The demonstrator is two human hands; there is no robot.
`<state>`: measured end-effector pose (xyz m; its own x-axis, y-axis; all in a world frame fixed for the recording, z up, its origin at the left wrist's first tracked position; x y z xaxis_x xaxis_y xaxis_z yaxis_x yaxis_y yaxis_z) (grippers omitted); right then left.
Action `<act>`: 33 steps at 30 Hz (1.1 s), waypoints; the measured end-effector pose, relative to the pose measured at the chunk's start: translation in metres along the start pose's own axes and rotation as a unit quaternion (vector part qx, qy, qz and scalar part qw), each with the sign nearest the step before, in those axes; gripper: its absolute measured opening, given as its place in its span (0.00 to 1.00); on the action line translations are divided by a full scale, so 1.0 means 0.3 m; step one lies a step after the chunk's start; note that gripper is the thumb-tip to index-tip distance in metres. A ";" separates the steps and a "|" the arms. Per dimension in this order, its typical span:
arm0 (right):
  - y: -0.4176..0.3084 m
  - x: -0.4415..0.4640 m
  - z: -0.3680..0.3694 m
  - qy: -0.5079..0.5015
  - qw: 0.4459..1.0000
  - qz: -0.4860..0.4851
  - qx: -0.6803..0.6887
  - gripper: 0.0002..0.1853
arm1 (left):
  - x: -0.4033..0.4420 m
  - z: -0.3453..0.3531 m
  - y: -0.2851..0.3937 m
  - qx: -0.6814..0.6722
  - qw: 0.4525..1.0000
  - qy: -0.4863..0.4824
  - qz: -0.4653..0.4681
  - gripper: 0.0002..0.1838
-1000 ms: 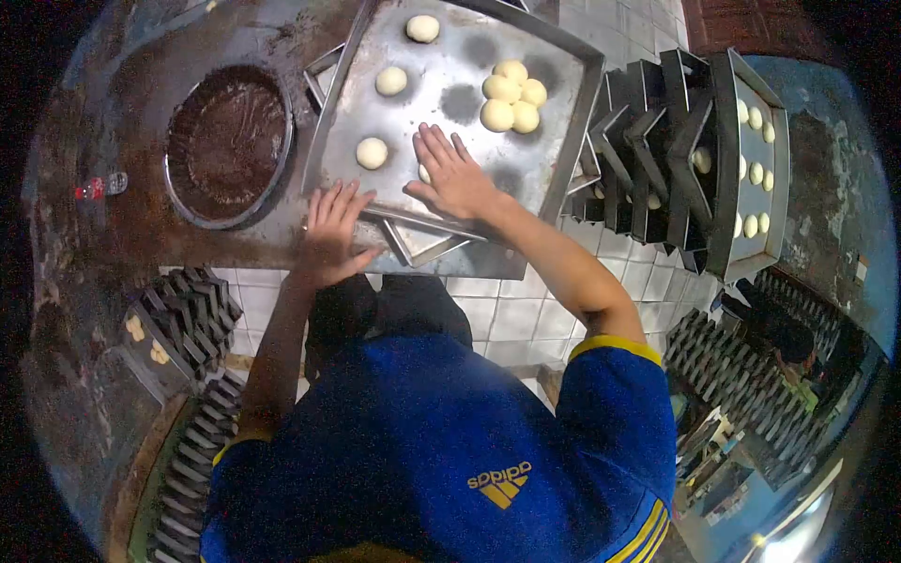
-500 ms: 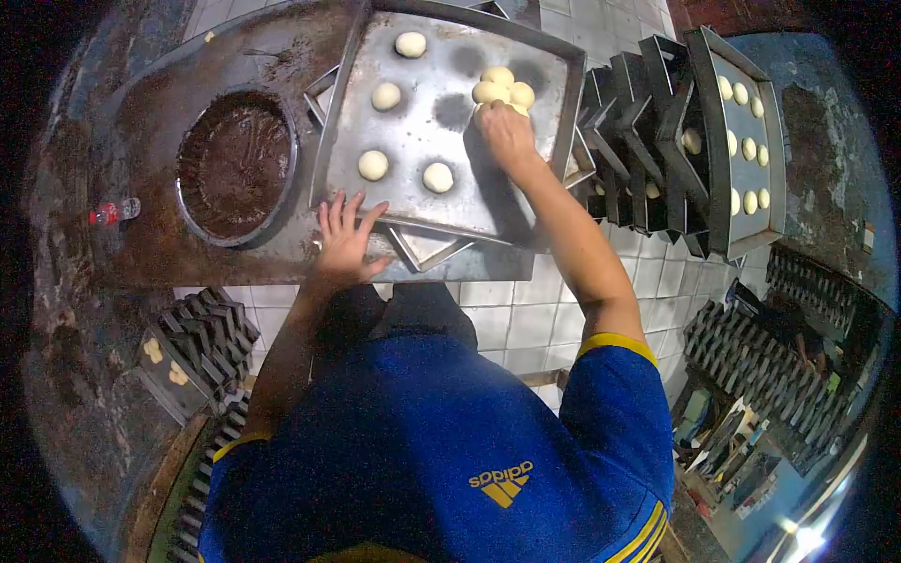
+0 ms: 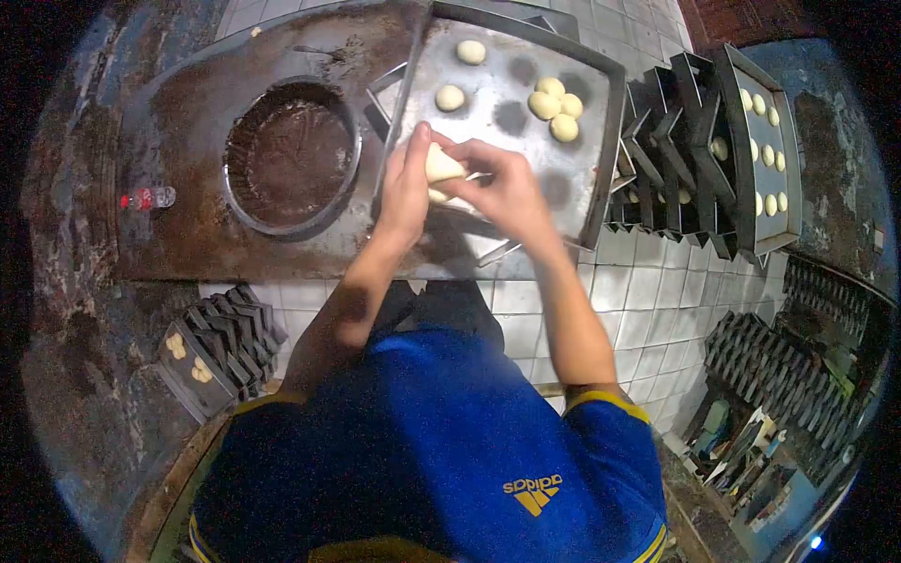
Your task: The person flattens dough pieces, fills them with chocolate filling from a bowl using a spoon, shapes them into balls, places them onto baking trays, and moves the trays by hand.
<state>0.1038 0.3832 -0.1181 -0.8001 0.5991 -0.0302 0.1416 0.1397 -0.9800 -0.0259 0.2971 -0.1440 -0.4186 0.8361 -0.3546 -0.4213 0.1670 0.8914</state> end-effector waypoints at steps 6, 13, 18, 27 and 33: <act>-0.170 0.049 0.322 0.178 0.976 -0.093 0.088 0.13 | -0.080 -0.169 0.153 -0.030 0.983 0.123 0.132 0.32; -0.300 0.196 0.540 0.201 0.963 -0.081 0.163 0.11 | -0.172 -0.445 0.330 -0.177 0.978 -0.051 0.093 0.16; -0.364 0.263 0.714 0.197 0.964 -0.079 0.161 0.12 | -0.177 -0.673 0.322 -0.175 0.977 0.010 0.119 0.13; -0.429 0.216 0.833 0.005 0.986 -0.027 -0.162 0.23 | -0.279 -0.888 0.104 0.161 0.942 -0.127 0.266 0.29; 0.440 -0.066 0.941 0.020 0.886 0.239 -0.397 0.30 | -0.290 -1.110 0.062 0.405 0.904 -0.036 0.129 0.19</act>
<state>-0.0263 0.1671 -0.3024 -0.5200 0.7642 -0.3815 0.8361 0.3642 -0.4102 -0.2651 0.0535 -0.1906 -0.3533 0.9289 -0.1112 0.4228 0.2645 0.8668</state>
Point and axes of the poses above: each hand's wrist, its own x-axis towards the middle knuckle, its own z-axis out of the palm, y = z × x, the point moved 3 cm from there along x, towards the middle knuckle, and after that the axes turned 8 degrees about -z, right-handed, at the moved point
